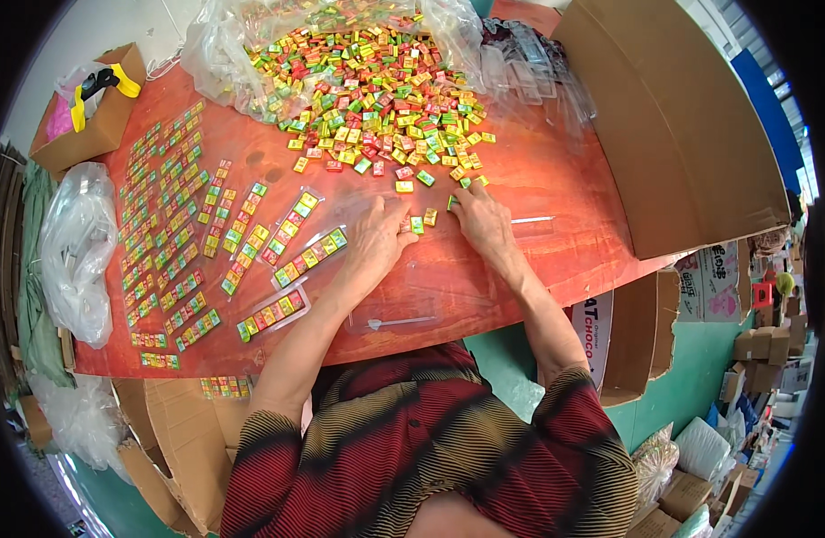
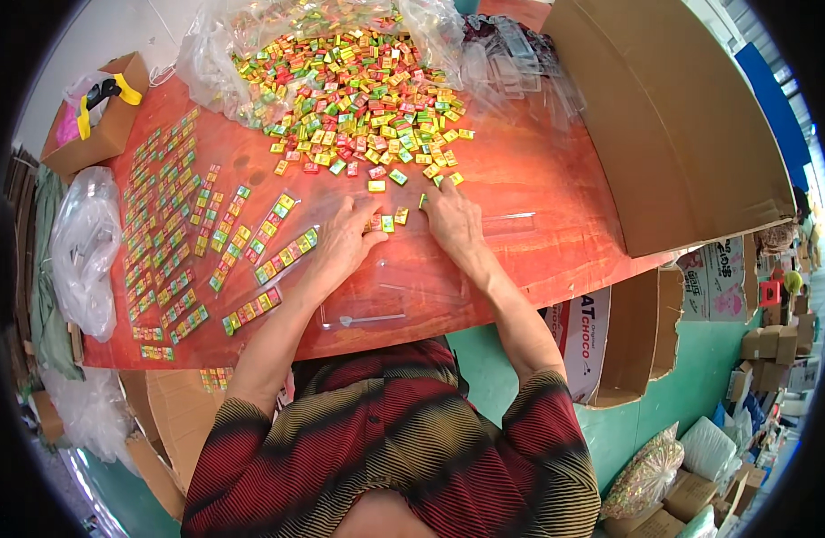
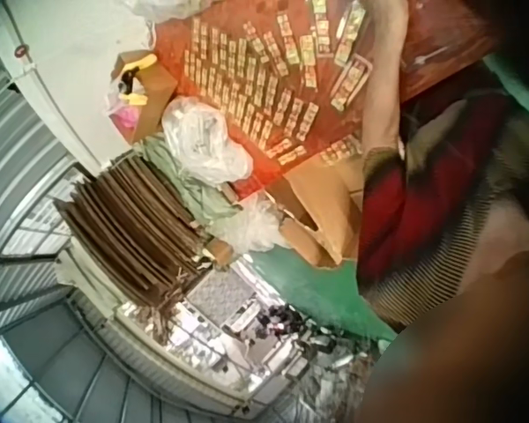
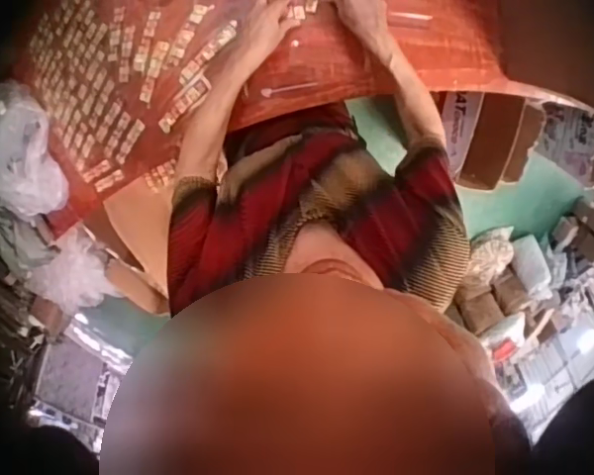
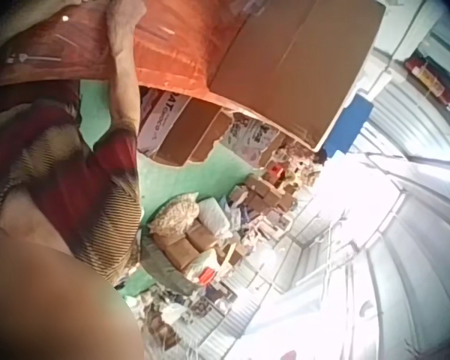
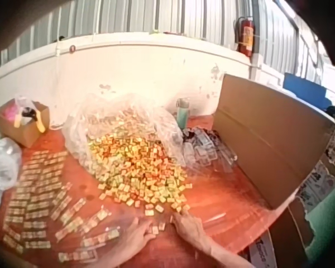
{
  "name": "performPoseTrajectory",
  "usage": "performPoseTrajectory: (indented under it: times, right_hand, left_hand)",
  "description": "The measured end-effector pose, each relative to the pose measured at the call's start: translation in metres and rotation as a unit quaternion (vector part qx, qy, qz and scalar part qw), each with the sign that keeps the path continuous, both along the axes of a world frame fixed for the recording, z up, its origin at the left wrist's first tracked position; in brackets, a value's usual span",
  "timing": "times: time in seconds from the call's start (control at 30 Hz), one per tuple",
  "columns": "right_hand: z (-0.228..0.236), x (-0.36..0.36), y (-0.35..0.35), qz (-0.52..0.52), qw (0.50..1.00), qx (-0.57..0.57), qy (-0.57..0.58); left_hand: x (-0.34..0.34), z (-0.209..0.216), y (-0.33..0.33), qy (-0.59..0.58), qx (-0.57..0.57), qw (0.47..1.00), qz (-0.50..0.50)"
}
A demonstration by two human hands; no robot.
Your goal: Organizing and arranging small colorful candy packets into rows on a table.
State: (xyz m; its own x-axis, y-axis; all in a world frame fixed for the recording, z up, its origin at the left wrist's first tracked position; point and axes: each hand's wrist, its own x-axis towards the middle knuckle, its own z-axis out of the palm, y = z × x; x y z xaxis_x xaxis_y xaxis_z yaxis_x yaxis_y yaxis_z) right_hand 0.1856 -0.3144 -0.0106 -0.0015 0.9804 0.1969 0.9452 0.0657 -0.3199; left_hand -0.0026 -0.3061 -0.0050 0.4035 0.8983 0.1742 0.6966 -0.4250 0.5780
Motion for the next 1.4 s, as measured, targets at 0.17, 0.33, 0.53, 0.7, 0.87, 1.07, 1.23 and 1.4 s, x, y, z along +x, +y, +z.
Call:
performPoseTrajectory:
  times: [0.17, 0.33, 0.53, 0.7, 0.87, 1.07, 1.23, 1.4]
  right_hand:
    - [-0.008, 0.000, -0.008, 0.074, 0.997, 0.018, 0.017]
    - [-0.002, -0.001, -0.009, 0.043, 0.998, 0.013, 0.045]
    - [-0.003, 0.035, 0.018, -0.048, 0.998, 0.012, 0.031]
    - [-0.004, 0.041, 0.021, 0.016, 0.999, -0.006, 0.048]
    - [0.000, 0.026, 0.004, 0.036, 0.999, 0.031, 0.006]
    - [0.010, 0.010, -0.007, 0.094, 0.996, -0.004, -0.005]
    - [0.006, 0.006, -0.007, 0.112, 0.992, -0.016, 0.062]
    - [0.004, 0.009, -0.002, 0.171, 0.979, -0.028, 0.105]
  left_hand:
    - [0.007, -0.007, 0.003, 0.022, 0.016, 0.999, -0.017]
    - [0.008, -0.008, 0.003, 0.027, 0.026, 0.999, -0.012]
    - [0.012, -0.009, 0.005, 0.004, 0.021, 1.000, -0.023]
    - [0.011, -0.013, 0.005, 0.000, 0.034, 0.999, -0.018]
    - [0.011, -0.012, 0.008, -0.008, 0.021, 0.999, -0.022]
    - [0.010, -0.006, 0.010, -0.008, 0.006, 0.999, -0.033]
    - [0.009, -0.002, 0.012, 0.024, -0.015, 0.999, -0.023]
    - [-0.003, 0.000, 0.021, 0.010, -0.075, 0.995, -0.068]
